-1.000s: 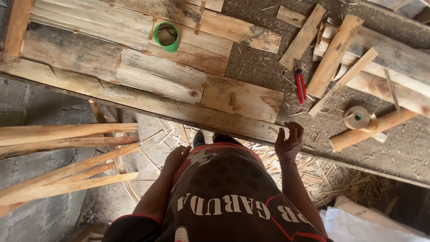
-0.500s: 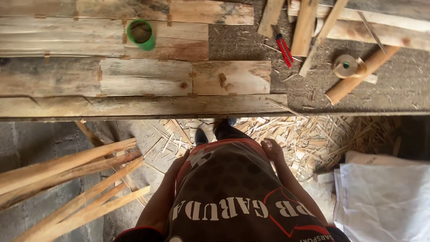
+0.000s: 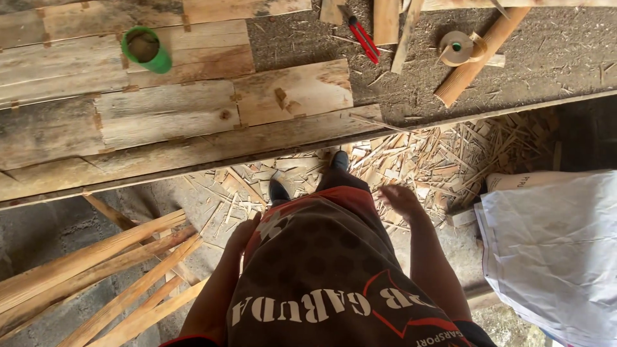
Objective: Scoring and cutting thin wooden strips with a utility knife in a workshop.
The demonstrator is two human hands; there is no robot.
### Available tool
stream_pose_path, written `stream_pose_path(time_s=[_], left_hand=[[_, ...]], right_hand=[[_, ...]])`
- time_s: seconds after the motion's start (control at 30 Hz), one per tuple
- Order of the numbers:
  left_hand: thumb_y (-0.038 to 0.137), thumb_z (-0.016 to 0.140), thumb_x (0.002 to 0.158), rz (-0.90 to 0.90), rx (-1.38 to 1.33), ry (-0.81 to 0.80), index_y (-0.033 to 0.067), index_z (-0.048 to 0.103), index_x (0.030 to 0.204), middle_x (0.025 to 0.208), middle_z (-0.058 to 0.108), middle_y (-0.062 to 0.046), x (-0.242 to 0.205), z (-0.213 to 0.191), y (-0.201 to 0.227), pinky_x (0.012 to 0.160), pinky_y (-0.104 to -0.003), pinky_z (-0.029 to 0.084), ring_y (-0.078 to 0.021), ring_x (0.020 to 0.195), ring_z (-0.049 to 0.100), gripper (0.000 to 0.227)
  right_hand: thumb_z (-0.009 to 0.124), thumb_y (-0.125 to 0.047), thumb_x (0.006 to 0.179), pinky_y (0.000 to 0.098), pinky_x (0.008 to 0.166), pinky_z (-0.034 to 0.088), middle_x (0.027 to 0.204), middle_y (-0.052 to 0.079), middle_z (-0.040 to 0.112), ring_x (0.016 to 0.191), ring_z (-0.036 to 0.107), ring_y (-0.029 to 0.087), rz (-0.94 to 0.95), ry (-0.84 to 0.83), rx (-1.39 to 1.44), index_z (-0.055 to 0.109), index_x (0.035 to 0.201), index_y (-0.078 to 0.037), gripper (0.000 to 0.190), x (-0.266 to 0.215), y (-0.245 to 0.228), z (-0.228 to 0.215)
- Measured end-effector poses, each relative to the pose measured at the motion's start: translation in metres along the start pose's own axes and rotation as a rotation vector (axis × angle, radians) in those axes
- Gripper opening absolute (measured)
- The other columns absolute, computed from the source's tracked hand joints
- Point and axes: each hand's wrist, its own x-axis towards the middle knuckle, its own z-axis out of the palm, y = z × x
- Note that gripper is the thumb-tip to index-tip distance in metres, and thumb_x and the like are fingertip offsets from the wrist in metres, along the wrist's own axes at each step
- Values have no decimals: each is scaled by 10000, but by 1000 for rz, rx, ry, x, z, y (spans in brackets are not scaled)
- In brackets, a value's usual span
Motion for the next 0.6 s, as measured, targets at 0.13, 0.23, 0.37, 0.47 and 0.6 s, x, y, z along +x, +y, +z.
stream_pose_path(time_s=[0.13,0.23,0.37,0.47,0.6], left_hand=[[628,295,1059,139,176,251,-5,731,1064,1071,726,-277,-4,14,4,945,-519,486,-440,1087,650,769],[559,344,1058,155,182,380,9,700,1067,1042,730,-253,-38,20,51,911,-526,505,-434,1037,669,656],[437,520,1010,210,-29,554,40,716,1076,1024,749,-212,-85,28,163,848,-492,545,-398,983,706,448],[345,606,979,381,-14,586,66,730,1069,997,757,-183,-97,33,241,807,-458,569,-362,946,729,319],[313,648,976,520,88,580,77,730,1064,998,761,-163,-80,53,337,814,-448,576,-346,945,733,265]], right_hand=[[623,-290,1018,391,860,626,1174,127,764,1019,742,259,-350,391,-312,688,1270,-96,323,21,-48,-59],[714,-156,996,374,859,629,1318,142,688,1030,746,241,-566,598,-438,626,1328,-83,351,37,-81,-106],[683,-4,941,378,694,650,1525,161,455,1203,627,331,-534,655,-899,465,1524,-130,635,50,-129,-159],[637,175,776,399,831,621,1656,84,312,1127,642,324,-562,608,-1115,438,1550,-229,895,65,-152,-186],[621,145,890,425,823,623,1672,96,332,1019,671,313,-735,508,-1244,407,1592,-179,802,98,-154,-219]])
